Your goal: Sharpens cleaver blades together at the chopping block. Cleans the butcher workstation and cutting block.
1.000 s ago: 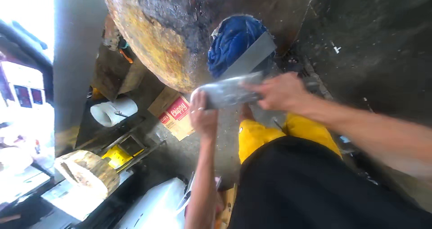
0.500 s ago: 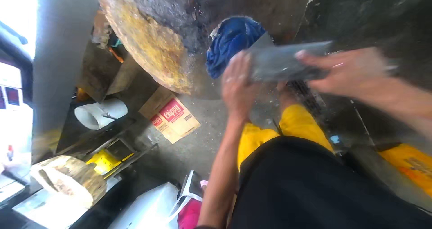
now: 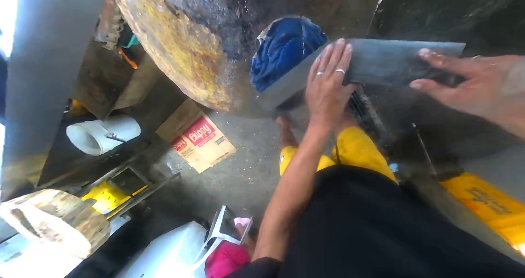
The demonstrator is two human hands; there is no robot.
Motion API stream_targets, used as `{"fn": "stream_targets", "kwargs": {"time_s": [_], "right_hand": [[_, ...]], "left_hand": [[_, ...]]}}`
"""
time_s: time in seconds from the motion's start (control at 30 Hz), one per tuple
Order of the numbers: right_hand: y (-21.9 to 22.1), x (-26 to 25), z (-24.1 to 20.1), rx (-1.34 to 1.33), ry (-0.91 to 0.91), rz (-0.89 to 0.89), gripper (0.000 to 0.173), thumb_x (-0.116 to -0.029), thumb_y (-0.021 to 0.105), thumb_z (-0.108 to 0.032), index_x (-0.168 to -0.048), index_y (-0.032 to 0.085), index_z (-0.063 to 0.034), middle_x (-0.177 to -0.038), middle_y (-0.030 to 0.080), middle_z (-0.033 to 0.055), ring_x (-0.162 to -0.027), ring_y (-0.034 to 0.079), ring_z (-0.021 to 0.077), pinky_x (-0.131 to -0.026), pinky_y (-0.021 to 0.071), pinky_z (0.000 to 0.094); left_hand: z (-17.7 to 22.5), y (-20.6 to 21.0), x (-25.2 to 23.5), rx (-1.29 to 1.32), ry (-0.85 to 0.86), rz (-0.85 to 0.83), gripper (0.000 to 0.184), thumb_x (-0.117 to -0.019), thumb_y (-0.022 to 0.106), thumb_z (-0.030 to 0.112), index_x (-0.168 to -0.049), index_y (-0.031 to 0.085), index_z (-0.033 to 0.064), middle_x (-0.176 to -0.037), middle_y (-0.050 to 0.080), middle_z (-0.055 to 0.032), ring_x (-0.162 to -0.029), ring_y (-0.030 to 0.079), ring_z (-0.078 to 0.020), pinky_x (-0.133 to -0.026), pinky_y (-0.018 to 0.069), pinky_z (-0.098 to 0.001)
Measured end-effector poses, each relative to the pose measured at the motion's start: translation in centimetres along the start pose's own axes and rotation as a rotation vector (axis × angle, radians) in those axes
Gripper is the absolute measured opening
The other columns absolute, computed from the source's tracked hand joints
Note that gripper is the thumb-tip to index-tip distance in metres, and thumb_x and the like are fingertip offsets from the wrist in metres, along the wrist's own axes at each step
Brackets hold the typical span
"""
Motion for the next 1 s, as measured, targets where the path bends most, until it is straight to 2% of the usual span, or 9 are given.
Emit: {"fn": "stream_targets", "kwargs": {"time_s": [0.07, 0.2, 0.27, 0.43, 0.57, 0.67, 0.77, 0.87, 1.0], "right_hand": [[1.1, -1.2, -5.0, -0.042, -0.068, -0.047, 0.062, -0.0973, 0.054, -0.067, -0.15, 0.054, -0.035, -0.103, 0.072, 0.0324, -0.087, 0.067, 0.0597, -0.07, 0.0463, 0.0773], [10.1, -5.2, -20.2, -0.094, -0.338, -0.266, 0.056, -0.0985, 0.041, -0.071, -0.151, 0.045, -0.0523, -0.087, 0.074, 0.0132, -0.076, 0.069, 0.0397, -0.064, 0.0511, 0.0626], [12.0, -5.2, -23.4, -0.143, -0.44, -0.335, 0.055, -0.1005, 0.039, -0.069, -0.153, 0.043, -0.0516, -0.085, 0.072, 0.0112, -0.076, 0.068, 0.0369, -0.066, 0.0517, 0.0588], [6.3, -2.6, -10.3, -0.11, -0.192, -0.153, 0.057, -0.097, 0.045, -0.073, -0.151, 0.044, -0.0539, -0.098, 0.076, 0.0143, -0.081, 0.072, 0.041, -0.066, 0.0522, 0.0663], [-0.8, 0.5, 0.3, -0.031, 0.031, -0.024, 0.064, -0.095, 0.059, -0.065, -0.152, 0.052, -0.0359, -0.116, 0.07, 0.0329, -0.097, 0.066, 0.0612, -0.077, 0.0442, 0.08], [0.9, -0.6, -4.6, -0.08, -0.032, -0.044, 0.062, -0.0951, 0.06, -0.064, -0.148, 0.057, -0.0322, -0.106, 0.073, 0.0309, -0.091, 0.068, 0.0576, -0.075, 0.0474, 0.077], [8.2, -3.7, -15.9, -0.114, -0.216, -0.23, 0.058, -0.0948, 0.046, -0.075, -0.148, 0.05, -0.0514, -0.092, 0.076, 0.0144, -0.079, 0.071, 0.0411, -0.066, 0.0528, 0.0657], [11.9, -5.2, -23.3, -0.174, -0.423, -0.334, 0.054, -0.0991, 0.044, -0.068, -0.151, 0.045, -0.0527, -0.084, 0.073, 0.0108, -0.075, 0.069, 0.0365, -0.067, 0.0524, 0.0601], [8.6, -3.4, -14.4, -0.198, -0.267, -0.22, 0.055, -0.097, 0.048, -0.071, -0.15, 0.046, -0.0533, -0.091, 0.076, 0.0113, -0.079, 0.072, 0.0377, -0.067, 0.0534, 0.0645]], "left_hand": [[-3.2, -3.2, 2.1, -0.076, -0.041, -0.024, 0.064, -0.0763, 0.088, 0.03, -0.135, 0.069, 0.013, -0.146, 0.061, -0.0053, -0.141, 0.052, -0.0219, -0.121, 0.0385, -0.0424], [-14.2, -16.5, 12.1, -0.28, -0.279, -0.025, 0.065, -0.0816, 0.085, 0.033, -0.139, 0.064, 0.0112, -0.151, 0.055, -0.0089, -0.143, 0.049, -0.0258, -0.12, 0.0408, -0.0475], [-15.3, -19.0, 14.2, -0.312, -0.333, 0.027, 0.062, -0.081, 0.085, 0.031, -0.135, 0.066, 0.0065, -0.148, 0.058, -0.0133, -0.142, 0.051, -0.0286, -0.12, 0.0402, -0.0475], [-7.2, -8.8, 6.3, -0.206, -0.162, 0.123, 0.056, -0.0741, 0.088, 0.022, -0.124, 0.073, 0.0039, -0.137, 0.066, -0.0175, -0.134, 0.058, -0.0326, -0.117, 0.0424, -0.0462], [0.7, 1.1, 0.1, 0.032, 0.005, 0.057, 0.061, -0.0708, 0.089, 0.02, -0.129, 0.073, 0.0109, -0.141, 0.065, -0.0078, -0.138, 0.055, -0.0252, -0.12, 0.0362, -0.0433], [-2.5, -2.4, 2.0, -0.04, -0.024, 0.012, 0.06, -0.0769, 0.087, 0.028, -0.132, 0.071, 0.0136, -0.144, 0.062, -0.0051, -0.14, 0.053, -0.0224, -0.12, 0.0388, -0.0432], [-11.0, -13.2, 9.5, -0.231, -0.211, -0.047, 0.061, -0.0834, 0.083, 0.03, -0.139, 0.065, 0.0124, -0.151, 0.056, -0.0064, -0.143, 0.049, -0.025, -0.121, 0.0388, -0.0468], [-15.5, -18.9, 13.9, -0.314, -0.325, 0.037, 0.059, -0.0801, 0.085, 0.028, -0.133, 0.068, 0.0076, -0.146, 0.06, -0.0112, -0.141, 0.052, -0.028, -0.12, 0.0395, -0.048], [-9.8, -12.4, 8.1, -0.264, -0.203, 0.08, 0.053, -0.0758, 0.087, 0.026, -0.122, 0.074, 0.0027, -0.135, 0.067, -0.0181, -0.133, 0.059, -0.034, -0.116, 0.0423, -0.0487]]}}
Point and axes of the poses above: each hand's wrist, its own x-axis away from the middle knuckle, its own y-axis out of the palm, z = x × y, the point moved 4 cm from there along -x, towards the middle knuckle
